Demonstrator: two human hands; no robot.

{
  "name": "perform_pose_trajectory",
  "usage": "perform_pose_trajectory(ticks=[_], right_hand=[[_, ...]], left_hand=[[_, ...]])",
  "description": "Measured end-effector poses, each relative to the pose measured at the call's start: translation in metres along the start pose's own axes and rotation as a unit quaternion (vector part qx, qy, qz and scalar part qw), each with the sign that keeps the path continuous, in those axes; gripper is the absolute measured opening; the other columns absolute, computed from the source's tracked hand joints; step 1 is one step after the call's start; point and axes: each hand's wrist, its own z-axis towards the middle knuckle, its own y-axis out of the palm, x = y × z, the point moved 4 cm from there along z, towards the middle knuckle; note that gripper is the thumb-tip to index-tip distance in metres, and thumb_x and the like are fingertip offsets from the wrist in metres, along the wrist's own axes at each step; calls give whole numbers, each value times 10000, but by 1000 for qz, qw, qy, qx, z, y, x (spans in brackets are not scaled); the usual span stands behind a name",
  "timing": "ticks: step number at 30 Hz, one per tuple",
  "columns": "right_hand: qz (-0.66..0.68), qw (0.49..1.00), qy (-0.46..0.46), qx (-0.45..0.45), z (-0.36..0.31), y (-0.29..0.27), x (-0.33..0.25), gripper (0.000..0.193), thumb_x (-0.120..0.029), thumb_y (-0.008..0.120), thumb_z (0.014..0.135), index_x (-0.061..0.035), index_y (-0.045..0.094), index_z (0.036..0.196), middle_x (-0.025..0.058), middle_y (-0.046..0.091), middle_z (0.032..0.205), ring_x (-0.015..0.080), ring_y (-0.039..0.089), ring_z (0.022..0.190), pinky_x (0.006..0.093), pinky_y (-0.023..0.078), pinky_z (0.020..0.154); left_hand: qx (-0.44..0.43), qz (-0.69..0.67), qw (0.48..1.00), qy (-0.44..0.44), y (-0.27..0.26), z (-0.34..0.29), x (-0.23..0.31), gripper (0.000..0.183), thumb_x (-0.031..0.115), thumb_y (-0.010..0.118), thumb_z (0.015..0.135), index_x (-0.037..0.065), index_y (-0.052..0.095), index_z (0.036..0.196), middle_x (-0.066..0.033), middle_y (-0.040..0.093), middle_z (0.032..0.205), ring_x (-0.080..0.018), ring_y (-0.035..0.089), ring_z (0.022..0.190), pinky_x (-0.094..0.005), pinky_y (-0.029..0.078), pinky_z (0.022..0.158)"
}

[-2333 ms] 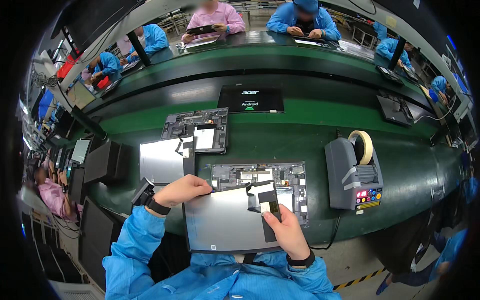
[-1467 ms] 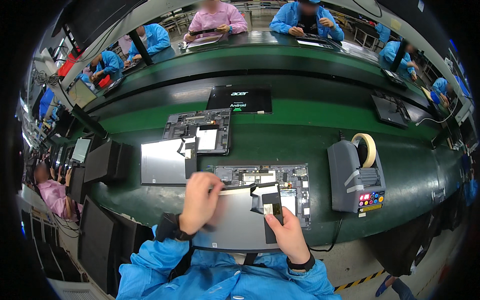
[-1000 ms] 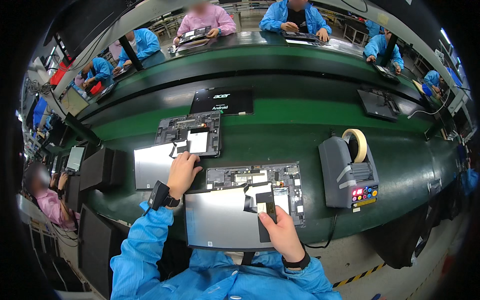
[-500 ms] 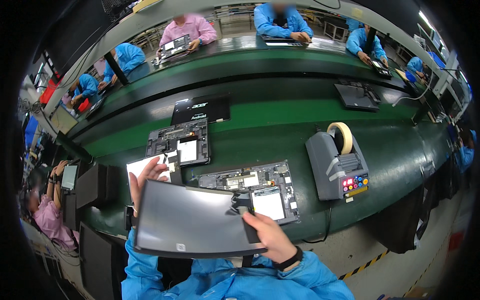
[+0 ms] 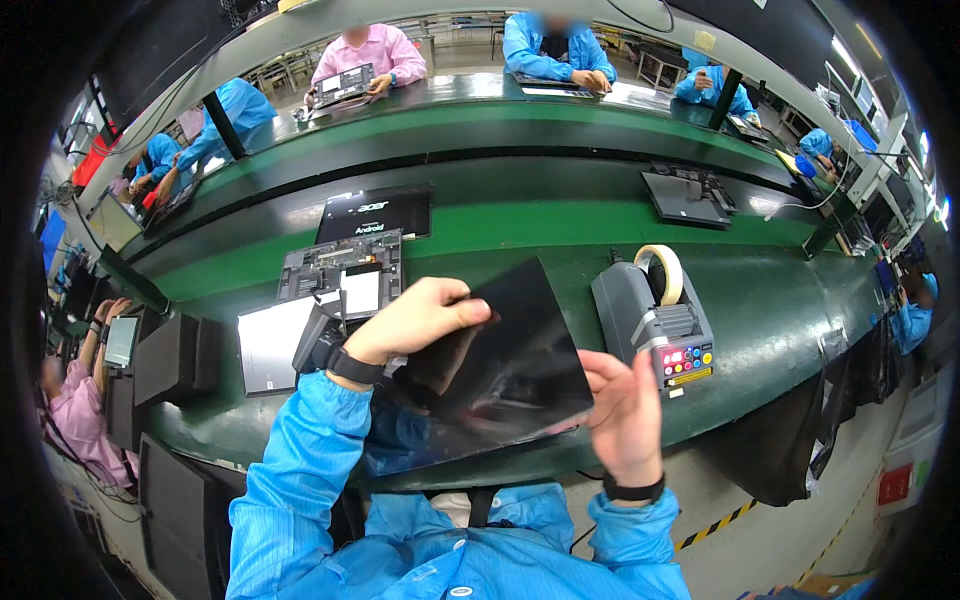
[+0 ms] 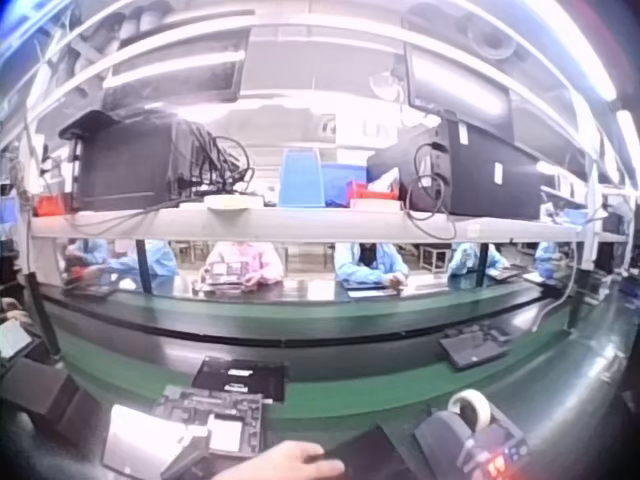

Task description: The person assembles electronic components of tablet devices by placing internal components and a circuit board into a tablet housing, then securing a tablet screen on top.

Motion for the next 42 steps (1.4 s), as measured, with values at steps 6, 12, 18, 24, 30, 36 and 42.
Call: perform_pose_trajectory(ticks=[6, 12, 18, 24, 30, 36, 42], right_hand=[[-281, 959, -9, -13, 23, -5, 24, 346, -130, 563, 935, 66, 486, 1210, 87, 617, 1066, 114, 548, 996, 257, 444, 865], [-289, 956, 27, 47, 46, -52, 39, 265, -159, 505, 963, 61, 544, 1105, 84, 641, 987, 128, 590, 855, 268, 474, 778], [-355, 934, 35, 30, 52, -58, 53, 254, -192, 517, 960, 38, 563, 1059, 55, 642, 957, 93, 577, 838, 251, 466, 765], [-416, 908, 19, 42, 54, -58, 57, 244, -185, 562, 935, 39, 561, 1033, 53, 626, 875, 104, 567, 771, 261, 462, 707], [-751, 624, -174, 127, 49, -28, 32, 321, -254, 677, 848, 28, 554, 941, 136, 581, 760, 286, 565, 675, 369, 459, 638], [-768, 609, -130, 147, 50, -52, 53, 341, -330, 658, 846, -8, 548, 814, 180, 586, 714, 383, 587, 675, 453, 456, 586], [-795, 553, -165, 186, 33, -24, 28, 345, -335, 669, 848, -17, 540, 809, 116, 540, 638, 267, 548, 640, 407, 441, 579]], left_hand=[[96, 159, 976, 113, 24, -6, 0, 428, 371, 716, 792, -32, 624, 900, -194, 631, 783, -319, 626, 730, -375, 498, 697], [407, 31, 911, 58, -40, -81, -34, 188, 103, 573, 898, -3, 566, 1053, -128, 599, 999, -218, 607, 854, -305, 481, 777], [390, -108, 908, -105, -2, -145, -143, 169, 167, 565, 925, -2, 579, 938, -50, 620, 775, -109, 576, 726, -256, 467, 663], [315, -119, 932, -135, 39, -139, -141, 304, 287, 602, 920, -4, 538, 858, -60, 596, 695, -104, 538, 661, -275, 444, 600], [323, -66, 937, -115, 35, -138, -131, 273, 263, 573, 927, 1, 526, 866, -128, 596, 672, -211, 576, 621, -340, 453, 588], [309, 98, 933, -155, 25, -126, -100, 362, 349, 569, 909, 15, 516, 778, -196, 589, 666, -375, 598, 664, -444, 444, 576], [302, 109, 932, -167, 20, -128, -89, 452, 412, 627, 861, 29, 482, 668, -161, 527, 551, -359, 542, 541, -430, 409, 512]])
